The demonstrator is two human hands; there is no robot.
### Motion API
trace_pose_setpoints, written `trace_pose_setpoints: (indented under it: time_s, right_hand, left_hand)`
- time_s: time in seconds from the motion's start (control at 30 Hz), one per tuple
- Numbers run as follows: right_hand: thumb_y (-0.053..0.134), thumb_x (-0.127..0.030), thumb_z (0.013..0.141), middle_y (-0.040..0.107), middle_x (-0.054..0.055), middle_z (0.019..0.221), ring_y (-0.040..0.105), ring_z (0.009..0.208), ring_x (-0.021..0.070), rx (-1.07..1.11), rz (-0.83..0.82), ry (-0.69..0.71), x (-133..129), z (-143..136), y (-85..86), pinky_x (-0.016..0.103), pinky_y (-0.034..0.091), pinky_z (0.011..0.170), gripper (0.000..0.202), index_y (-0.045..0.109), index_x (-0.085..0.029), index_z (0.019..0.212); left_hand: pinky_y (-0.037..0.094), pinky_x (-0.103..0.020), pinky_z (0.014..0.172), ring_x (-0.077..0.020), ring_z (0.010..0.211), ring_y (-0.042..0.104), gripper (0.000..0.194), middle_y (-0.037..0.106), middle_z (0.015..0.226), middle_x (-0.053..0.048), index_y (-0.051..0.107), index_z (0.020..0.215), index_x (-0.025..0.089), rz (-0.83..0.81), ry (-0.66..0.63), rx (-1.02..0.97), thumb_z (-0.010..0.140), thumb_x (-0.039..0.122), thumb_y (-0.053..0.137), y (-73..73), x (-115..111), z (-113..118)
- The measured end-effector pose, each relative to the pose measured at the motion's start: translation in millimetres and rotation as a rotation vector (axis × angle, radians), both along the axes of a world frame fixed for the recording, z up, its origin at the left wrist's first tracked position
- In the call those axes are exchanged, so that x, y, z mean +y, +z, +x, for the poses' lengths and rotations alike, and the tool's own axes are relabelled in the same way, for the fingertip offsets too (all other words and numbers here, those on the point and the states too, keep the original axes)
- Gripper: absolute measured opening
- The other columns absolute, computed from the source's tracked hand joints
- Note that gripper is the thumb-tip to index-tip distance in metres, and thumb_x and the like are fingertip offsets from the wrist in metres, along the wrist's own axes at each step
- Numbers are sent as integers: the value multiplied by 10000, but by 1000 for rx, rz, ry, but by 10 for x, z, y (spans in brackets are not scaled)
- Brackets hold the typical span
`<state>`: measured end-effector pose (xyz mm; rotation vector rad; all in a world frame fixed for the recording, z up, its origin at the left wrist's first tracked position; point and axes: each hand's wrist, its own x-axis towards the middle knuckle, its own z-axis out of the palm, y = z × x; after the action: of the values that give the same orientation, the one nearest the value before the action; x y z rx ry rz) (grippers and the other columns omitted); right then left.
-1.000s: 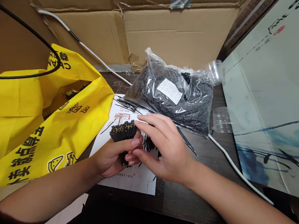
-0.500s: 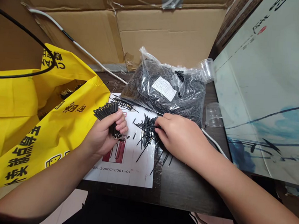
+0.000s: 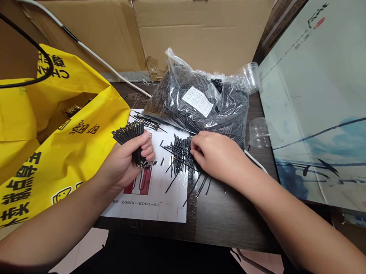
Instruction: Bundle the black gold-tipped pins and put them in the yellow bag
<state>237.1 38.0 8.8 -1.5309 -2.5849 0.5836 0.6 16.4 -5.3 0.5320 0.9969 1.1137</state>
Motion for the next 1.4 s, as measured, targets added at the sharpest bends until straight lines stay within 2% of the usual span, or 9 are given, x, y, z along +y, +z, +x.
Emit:
trace_pose_setpoints:
  time_s: [0.13, 0.23, 0.37, 0.53, 0.93, 1.03, 1.13, 1.27, 1.4]
  right_hand:
    - [608, -281, 953, 721, 32, 822, 619, 665, 166, 233, 45, -186, 75, 246, 212, 334, 485, 614, 153, 746, -224, 984]
    - [621, -269, 949, 698, 40, 742, 597, 620, 171, 158, 106, -199, 64, 393, 281, 347, 458, 579, 133, 744, -219, 949]
    - [642, -299, 936, 718, 30, 883, 638, 697, 192, -14, 24, -25, -70, 338, 112, 352, 474, 601, 104, 729, -247, 958]
    - [576, -263, 972, 701, 38, 996, 689, 850, 228, -131, 5, -12, -212, 115, -105, 350, 473, 657, 122, 687, -218, 994]
    - [531, -230, 955, 668, 26, 879, 646, 783, 205, -62, 69, -17, -246, 107, -123, 342, 430, 663, 132, 651, -194, 912]
    - [547, -228, 952, 664, 11, 826, 619, 719, 180, -6, 105, 23, -241, 157, -45, 329, 426, 654, 121, 653, -194, 907]
    - [568, -208, 931, 654, 6, 791, 607, 704, 173, 54, 117, 108, -226, 208, 121, 315, 421, 639, 99, 658, -196, 890]
    - [570, -191, 926, 653, 8, 796, 595, 678, 160, 92, 36, 290, -191, 178, 451, 304, 408, 612, 115, 674, -205, 878]
    - [593, -187, 922, 652, 2, 757, 582, 656, 153, 80, -34, 428, -108, -18, 732, 300, 391, 601, 151, 651, -214, 785]
  left_hand:
    - [404, -192, 526, -54, 565, 430, 297, 435, 662, 42, 513, 748, 156, 24, 0, 22, 856, 253, 772, 15, -15, 7]
    - [410, -195, 527, -57, 566, 432, 289, 432, 655, 43, 518, 759, 158, 21, -4, 34, 854, 252, 774, 13, -26, 10]
    - [420, -202, 532, -61, 563, 429, 271, 420, 645, 48, 529, 777, 159, 26, -22, 46, 860, 254, 769, -3, -35, 18]
    - [428, -206, 527, -64, 559, 428, 284, 420, 639, 50, 522, 773, 163, 24, -22, 76, 850, 261, 777, -15, -29, 34]
    - [438, -233, 545, -76, 574, 445, 277, 441, 653, 42, 530, 787, 165, 96, -43, 173, 866, 280, 769, -57, -51, 21]
    - [440, -240, 560, -79, 576, 459, 256, 458, 646, 40, 552, 804, 161, 126, -55, 215, 877, 288, 761, -48, -55, 19]
    - [438, -240, 561, -80, 569, 475, 255, 476, 646, 39, 563, 806, 160, 143, -94, 236, 866, 289, 774, -17, -65, 7]
    - [448, -226, 575, -83, 576, 512, 272, 514, 636, 34, 584, 796, 158, 90, -253, 194, 860, 328, 786, 14, -93, -21]
    - [490, -214, 609, -98, 632, 593, 303, 630, 693, -20, 656, 759, 129, 62, -427, 155, 877, 387, 764, 20, -125, -23]
